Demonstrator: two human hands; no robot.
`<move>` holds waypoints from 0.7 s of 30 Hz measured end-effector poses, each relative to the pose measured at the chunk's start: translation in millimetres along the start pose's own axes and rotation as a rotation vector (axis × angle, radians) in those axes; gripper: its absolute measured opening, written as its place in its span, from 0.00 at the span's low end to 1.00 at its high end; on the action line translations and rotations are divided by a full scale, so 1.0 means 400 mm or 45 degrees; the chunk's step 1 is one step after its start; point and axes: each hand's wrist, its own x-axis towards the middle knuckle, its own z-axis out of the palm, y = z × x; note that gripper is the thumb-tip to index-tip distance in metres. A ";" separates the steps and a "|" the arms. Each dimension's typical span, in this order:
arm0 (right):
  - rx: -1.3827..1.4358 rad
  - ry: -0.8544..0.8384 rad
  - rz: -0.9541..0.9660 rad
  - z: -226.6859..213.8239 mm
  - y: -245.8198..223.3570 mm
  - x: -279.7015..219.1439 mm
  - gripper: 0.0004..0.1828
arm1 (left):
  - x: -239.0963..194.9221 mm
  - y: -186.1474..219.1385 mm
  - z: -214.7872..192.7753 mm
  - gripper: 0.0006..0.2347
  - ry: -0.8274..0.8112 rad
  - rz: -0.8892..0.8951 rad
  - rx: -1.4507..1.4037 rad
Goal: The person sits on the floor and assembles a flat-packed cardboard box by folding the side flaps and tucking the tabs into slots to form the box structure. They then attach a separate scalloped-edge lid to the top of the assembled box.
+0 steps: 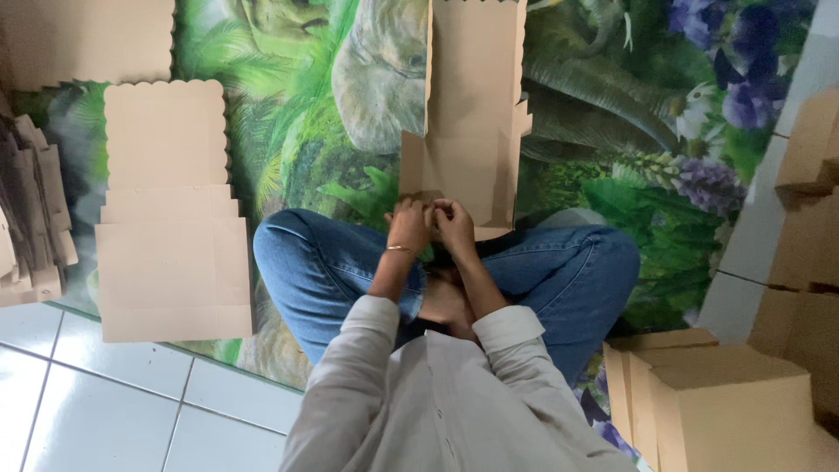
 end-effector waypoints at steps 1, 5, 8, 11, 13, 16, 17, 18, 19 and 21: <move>0.001 0.000 0.005 -0.004 -0.019 -0.012 0.13 | 0.020 -0.031 0.020 0.11 -0.004 0.000 0.001; 0.027 -0.067 0.146 -0.011 -0.059 -0.036 0.23 | 0.062 -0.197 0.166 0.09 0.376 -0.047 -0.294; -0.225 -0.132 0.022 0.001 -0.076 -0.051 0.23 | 0.085 -0.258 0.265 0.16 -0.061 -0.464 -0.502; -0.400 -0.140 -0.079 0.024 -0.021 -0.032 0.18 | 0.094 -0.245 0.265 0.13 -0.316 -0.473 -0.483; -0.444 -0.112 -0.095 0.025 0.013 -0.011 0.18 | 0.091 -0.220 0.233 0.11 -0.323 -0.466 -0.489; -0.463 -0.072 -0.101 0.015 0.028 -0.006 0.21 | 0.076 -0.195 0.208 0.11 -0.376 -0.354 -0.679; -0.428 -0.083 -0.090 0.016 0.036 -0.005 0.20 | 0.080 -0.199 0.224 0.13 -0.406 -0.354 -0.707; -0.393 -0.092 -0.078 0.014 0.044 -0.004 0.20 | 0.084 -0.199 0.241 0.15 -0.436 -0.352 -0.736; -0.397 -0.093 -0.078 0.013 0.039 -0.001 0.20 | 0.080 -0.187 0.215 0.15 -0.436 -0.354 -0.741; -0.336 -0.133 -0.098 0.010 0.028 0.005 0.18 | 0.075 -0.161 0.163 0.16 -0.449 -0.346 -0.806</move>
